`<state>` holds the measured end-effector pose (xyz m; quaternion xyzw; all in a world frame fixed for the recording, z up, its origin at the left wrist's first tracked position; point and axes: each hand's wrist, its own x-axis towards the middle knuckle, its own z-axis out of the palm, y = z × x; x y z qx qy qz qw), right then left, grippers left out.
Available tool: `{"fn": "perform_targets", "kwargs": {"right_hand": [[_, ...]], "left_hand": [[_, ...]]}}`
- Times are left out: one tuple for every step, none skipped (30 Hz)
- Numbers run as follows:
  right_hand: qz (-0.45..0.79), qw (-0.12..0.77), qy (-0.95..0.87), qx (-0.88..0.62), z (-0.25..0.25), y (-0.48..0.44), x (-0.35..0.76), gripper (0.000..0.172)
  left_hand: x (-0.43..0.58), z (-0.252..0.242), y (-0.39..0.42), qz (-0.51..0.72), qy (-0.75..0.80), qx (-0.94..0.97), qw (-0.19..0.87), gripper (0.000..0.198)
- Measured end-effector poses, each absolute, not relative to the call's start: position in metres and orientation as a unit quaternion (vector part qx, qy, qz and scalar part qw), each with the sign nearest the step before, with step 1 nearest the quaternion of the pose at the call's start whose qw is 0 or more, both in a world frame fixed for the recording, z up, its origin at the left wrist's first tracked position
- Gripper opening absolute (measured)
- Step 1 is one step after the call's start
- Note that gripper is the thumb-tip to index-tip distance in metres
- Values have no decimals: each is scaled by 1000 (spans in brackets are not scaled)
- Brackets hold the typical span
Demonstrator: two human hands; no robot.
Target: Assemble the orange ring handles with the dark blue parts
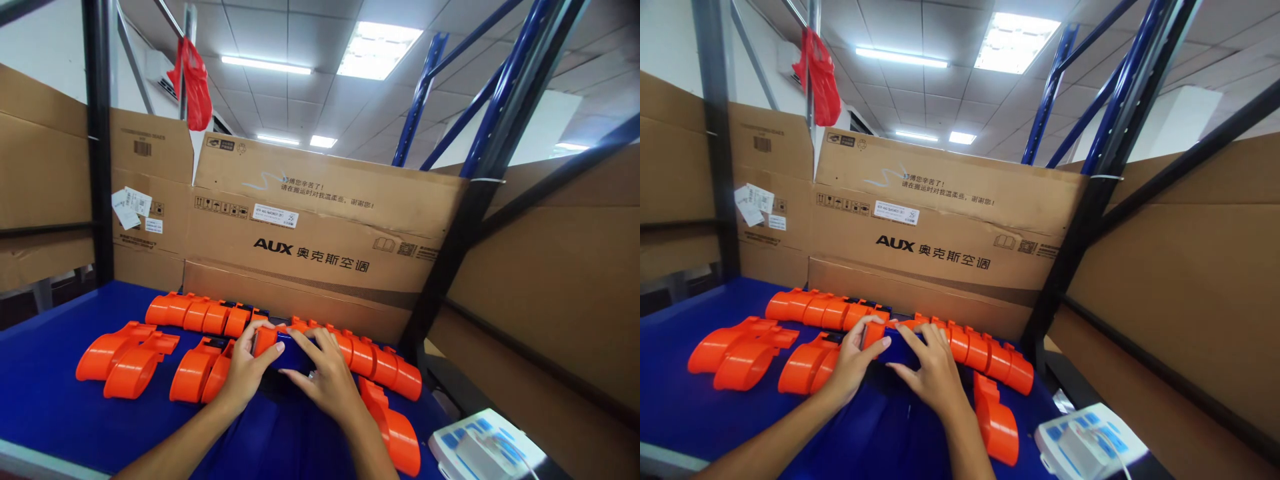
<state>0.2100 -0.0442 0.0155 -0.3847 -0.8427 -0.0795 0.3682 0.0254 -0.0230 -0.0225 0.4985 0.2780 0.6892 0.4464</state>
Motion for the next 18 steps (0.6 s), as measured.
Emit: {"fn": "perform_targets", "kwargs": {"right_hand": [[-79, 368, -843, -386, 16, -45, 210, 64], [-78, 367, -843, -387, 16, -45, 209, 64], [-74, 366, -843, -388, 17, -46, 209, 63], [-68, 367, -842, -390, 17, -47, 209, 62], [-59, 371, -840, -392, 18, -48, 208, 61], [-45, 380, -835, -395, 18, -48, 208, 60], [-27, 398, -826, -399, 18, -48, 207, 60], [-1, 426, -810, -403, 19, -48, 206, 61], [33, 461, -788, -407, 19, -47, 205, 61], [76, 498, -763, -405, 19, -47, 204, 60], [126, 532, -736, -399, 19, -45, 203, 57], [176, 558, -711, -390, 18, -44, 202, 54], [221, 575, -689, -382, 17, -42, 201, 51], [253, 583, -672, -379, 16, -41, 201, 50], [269, 588, -661, -381, 14, -39, 201, 51], [271, 588, -656, -388, 11, -38, 201, 52], [264, 583, -660, -394, 8, -37, 202, 55], [253, 574, -670, -397, 4, -37, 202, 57]], "left_hand": [[25, -23, -23, 689, 275, 498, 449, 42], [26, -23, -22, 687, 272, 499, 453, 42], [26, -24, -22, 685, 269, 499, 457, 42], [26, -24, -23, 684, 267, 497, 461, 42], [27, -24, -23, 683, 264, 495, 467, 45], [27, -24, -25, 683, 258, 492, 474, 49], [27, -23, -27, 682, 244, 491, 483, 55], [27, -22, -29, 680, 224, 495, 493, 62], [26, -21, -32, 675, 200, 506, 498, 67], [25, -19, -36, 666, 178, 528, 496, 71], [24, -17, -39, 653, 165, 560, 483, 74], [22, -15, -43, 639, 162, 596, 458, 76], [21, -13, -46, 624, 172, 632, 425, 78], [20, -12, -49, 612, 187, 663, 388, 80], [18, -11, -50, 606, 200, 685, 351, 82], [18, -10, -51, 603, 209, 703, 314, 82], [17, -10, -51, 606, 211, 717, 274, 79], [16, -11, -51, 609, 209, 730, 232, 76]]}}
